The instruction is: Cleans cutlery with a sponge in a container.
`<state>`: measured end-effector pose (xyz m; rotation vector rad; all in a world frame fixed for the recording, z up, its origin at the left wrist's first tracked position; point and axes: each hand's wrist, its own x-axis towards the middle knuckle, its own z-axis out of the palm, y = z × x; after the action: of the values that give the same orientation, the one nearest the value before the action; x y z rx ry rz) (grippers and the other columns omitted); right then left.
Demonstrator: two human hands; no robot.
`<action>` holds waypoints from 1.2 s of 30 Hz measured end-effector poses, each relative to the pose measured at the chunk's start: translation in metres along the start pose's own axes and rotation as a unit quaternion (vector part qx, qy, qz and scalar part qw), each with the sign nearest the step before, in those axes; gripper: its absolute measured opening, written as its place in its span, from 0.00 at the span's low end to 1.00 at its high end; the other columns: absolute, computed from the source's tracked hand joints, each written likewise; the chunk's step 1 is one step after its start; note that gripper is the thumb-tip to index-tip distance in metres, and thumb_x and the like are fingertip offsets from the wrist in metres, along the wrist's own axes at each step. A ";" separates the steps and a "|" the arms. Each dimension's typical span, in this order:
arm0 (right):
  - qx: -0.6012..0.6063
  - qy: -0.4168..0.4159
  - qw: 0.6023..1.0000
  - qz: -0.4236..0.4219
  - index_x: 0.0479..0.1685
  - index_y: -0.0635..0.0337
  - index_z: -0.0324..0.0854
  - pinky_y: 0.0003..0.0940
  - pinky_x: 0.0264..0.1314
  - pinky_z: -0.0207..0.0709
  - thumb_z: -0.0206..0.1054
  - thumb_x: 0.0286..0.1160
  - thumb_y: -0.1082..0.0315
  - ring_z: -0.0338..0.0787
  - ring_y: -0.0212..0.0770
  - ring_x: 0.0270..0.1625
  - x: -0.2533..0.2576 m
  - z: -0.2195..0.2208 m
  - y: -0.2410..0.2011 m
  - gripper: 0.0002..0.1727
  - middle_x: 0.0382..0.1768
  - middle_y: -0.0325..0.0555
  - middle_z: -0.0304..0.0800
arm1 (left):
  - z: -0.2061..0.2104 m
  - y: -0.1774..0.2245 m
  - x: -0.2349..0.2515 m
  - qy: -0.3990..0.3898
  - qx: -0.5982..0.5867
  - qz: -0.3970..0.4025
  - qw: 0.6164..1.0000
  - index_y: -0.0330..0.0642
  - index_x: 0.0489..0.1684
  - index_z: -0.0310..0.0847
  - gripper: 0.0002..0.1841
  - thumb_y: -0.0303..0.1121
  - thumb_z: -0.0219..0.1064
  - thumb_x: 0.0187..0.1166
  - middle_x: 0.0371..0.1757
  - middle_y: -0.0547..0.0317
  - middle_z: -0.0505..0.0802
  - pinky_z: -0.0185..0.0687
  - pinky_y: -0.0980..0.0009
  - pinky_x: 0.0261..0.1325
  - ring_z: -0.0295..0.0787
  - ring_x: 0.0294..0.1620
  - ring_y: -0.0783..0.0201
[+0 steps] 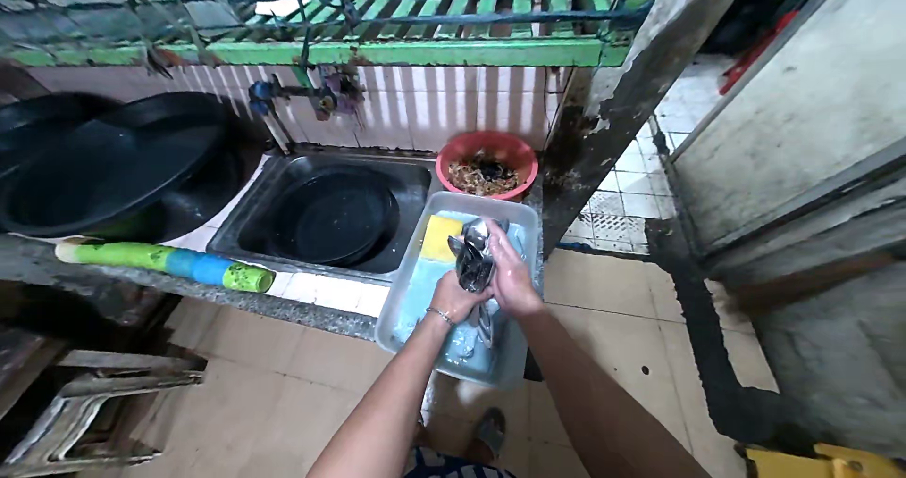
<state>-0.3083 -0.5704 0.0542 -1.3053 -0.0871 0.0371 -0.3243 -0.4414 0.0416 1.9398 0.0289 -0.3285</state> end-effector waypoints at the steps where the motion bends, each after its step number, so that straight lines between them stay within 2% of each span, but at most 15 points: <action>1: 0.052 -0.007 0.999 -0.013 0.90 0.57 0.59 0.46 0.80 0.76 0.34 0.95 0.51 0.82 0.45 0.76 0.004 0.000 -0.002 0.32 0.75 0.52 0.82 | 0.001 -0.003 0.003 -0.008 -0.017 -0.001 1.000 0.36 0.60 0.85 0.29 0.40 0.88 0.62 0.53 0.50 0.95 0.85 0.56 0.70 0.93 0.58 0.61; 4: 0.151 -0.053 0.987 0.028 0.85 0.60 0.62 0.50 0.74 0.80 0.21 0.91 0.38 0.87 0.51 0.69 0.012 -0.001 -0.013 0.43 0.67 0.57 0.87 | 0.005 -0.004 0.006 0.018 -0.050 -0.006 0.999 0.34 0.69 0.79 0.39 0.39 0.91 0.55 0.60 0.47 0.93 0.83 0.59 0.73 0.91 0.63 0.61; 7: 0.138 -0.010 0.986 0.091 0.76 0.60 0.74 0.45 0.71 0.80 0.26 0.93 0.38 0.88 0.42 0.66 0.016 0.004 -0.011 0.41 0.62 0.49 0.90 | 0.008 -0.004 0.006 0.056 -0.111 -0.007 0.992 0.33 0.82 0.66 0.50 0.31 0.91 0.54 0.70 0.44 0.88 0.78 0.61 0.79 0.85 0.72 0.60; 10: 0.168 0.035 0.981 0.092 0.68 0.61 0.78 0.42 0.69 0.81 0.28 0.94 0.41 0.89 0.40 0.63 0.017 0.005 -0.005 0.39 0.57 0.46 0.92 | 0.005 0.002 0.005 0.053 -0.120 -0.033 0.991 0.34 0.76 0.74 0.41 0.28 0.88 0.58 0.68 0.45 0.89 0.77 0.58 0.78 0.85 0.71 0.58; 13: 0.131 0.081 0.986 0.064 0.72 0.60 0.75 0.43 0.68 0.79 0.34 0.97 0.51 0.85 0.41 0.63 0.013 -0.001 -0.004 0.30 0.60 0.46 0.86 | -0.002 0.001 0.016 0.084 -0.134 -0.023 0.987 0.33 0.68 0.80 0.33 0.33 0.87 0.62 0.60 0.46 0.93 0.82 0.55 0.74 0.89 0.64 0.57; 15: -0.062 0.069 0.992 0.084 0.77 0.63 0.72 0.47 0.70 0.82 0.46 0.95 0.60 0.88 0.47 0.67 -0.001 -0.011 -0.006 0.23 0.66 0.55 0.86 | -0.010 0.004 0.022 0.127 -0.214 -0.028 0.968 0.32 0.56 0.85 0.20 0.30 0.82 0.69 0.45 0.47 0.95 0.89 0.57 0.58 0.94 0.47 0.57; 17: -0.241 -0.034 0.958 0.151 0.80 0.59 0.72 0.57 0.73 0.78 0.57 0.92 0.55 0.86 0.54 0.69 -0.014 -0.014 -0.007 0.25 0.69 0.58 0.85 | -0.019 0.012 0.027 0.150 -0.329 -0.033 0.932 0.30 0.50 0.87 0.11 0.26 0.76 0.75 0.37 0.47 0.96 0.92 0.60 0.45 0.94 0.36 0.58; 20: -0.351 -0.104 0.912 0.187 0.86 0.52 0.64 0.58 0.57 0.85 0.62 0.88 0.50 0.93 0.54 0.48 -0.021 0.003 -0.001 0.32 0.55 0.60 0.90 | -0.025 0.032 0.028 0.175 -0.446 -0.051 0.876 0.32 0.50 0.82 0.07 0.25 0.68 0.81 0.34 0.50 0.92 0.90 0.65 0.36 0.90 0.29 0.61; 22: -0.362 -0.102 0.908 0.184 0.82 0.55 0.69 0.56 0.48 0.86 0.58 0.92 0.53 0.91 0.54 0.38 -0.023 0.008 -0.006 0.26 0.45 0.60 0.89 | -0.026 0.037 0.028 0.165 -0.489 -0.057 0.855 0.37 0.44 0.81 0.04 0.29 0.65 0.83 0.31 0.55 0.89 0.88 0.66 0.33 0.87 0.28 0.63; 25: -0.233 -0.110 0.944 0.206 0.66 0.63 0.78 0.36 0.27 0.80 0.53 0.95 0.58 0.78 0.38 0.20 -0.023 0.002 -0.016 0.19 0.26 0.46 0.77 | -0.033 0.030 0.018 0.039 -0.528 -0.003 0.848 0.45 0.43 0.79 0.07 0.30 0.54 0.87 0.30 0.62 0.86 0.88 0.66 0.43 0.87 0.32 0.66; 27: -0.105 -0.109 0.966 0.208 0.57 0.63 0.78 0.29 0.23 0.79 0.52 0.94 0.60 0.76 0.33 0.16 -0.028 -0.006 -0.014 0.15 0.21 0.39 0.75 | -0.032 0.030 0.015 -0.007 -0.546 0.022 0.838 0.48 0.37 0.78 0.11 0.30 0.50 0.86 0.27 0.64 0.87 0.89 0.64 0.48 0.88 0.32 0.65; 30: -0.052 0.040 0.983 0.173 0.61 0.60 0.83 0.31 0.32 0.81 0.52 0.94 0.50 0.81 0.32 0.25 -0.043 -0.005 -0.005 0.23 0.30 0.39 0.83 | -0.024 0.042 0.022 0.080 -0.553 -0.009 0.829 0.47 0.35 0.77 0.09 0.33 0.58 0.90 0.23 0.66 0.80 0.88 0.68 0.37 0.82 0.24 0.68; 32: 0.013 0.165 0.971 0.174 0.68 0.55 0.80 0.41 0.49 0.81 0.41 0.91 0.36 0.86 0.39 0.45 -0.049 0.008 -0.001 0.35 0.47 0.44 0.86 | -0.016 0.054 0.023 0.167 -0.554 -0.035 0.815 0.45 0.35 0.76 0.09 0.35 0.63 0.87 0.22 0.65 0.81 0.88 0.69 0.32 0.81 0.21 0.67; 34: 0.134 0.194 0.955 0.178 0.76 0.53 0.74 0.51 0.67 0.78 0.31 0.86 0.27 0.84 0.46 0.68 -0.043 0.026 -0.001 0.45 0.68 0.49 0.84 | -0.002 0.060 0.015 0.205 -0.536 -0.034 0.818 0.42 0.42 0.78 0.06 0.34 0.65 0.86 0.25 0.61 0.85 0.89 0.67 0.35 0.85 0.25 0.65; 36: 0.178 0.213 0.940 0.199 0.77 0.47 0.75 0.53 0.73 0.76 0.36 0.82 0.23 0.80 0.44 0.75 -0.041 0.044 -0.001 0.45 0.74 0.44 0.83 | 0.014 0.056 0.003 0.220 -0.492 -0.020 0.842 0.36 0.52 0.78 0.08 0.30 0.66 0.85 0.30 0.53 0.90 0.92 0.64 0.39 0.91 0.29 0.61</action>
<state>-0.3529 -0.5318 0.0646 -0.9272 0.5347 0.1101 -0.3145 -0.4760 0.0868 0.9404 0.4548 0.1234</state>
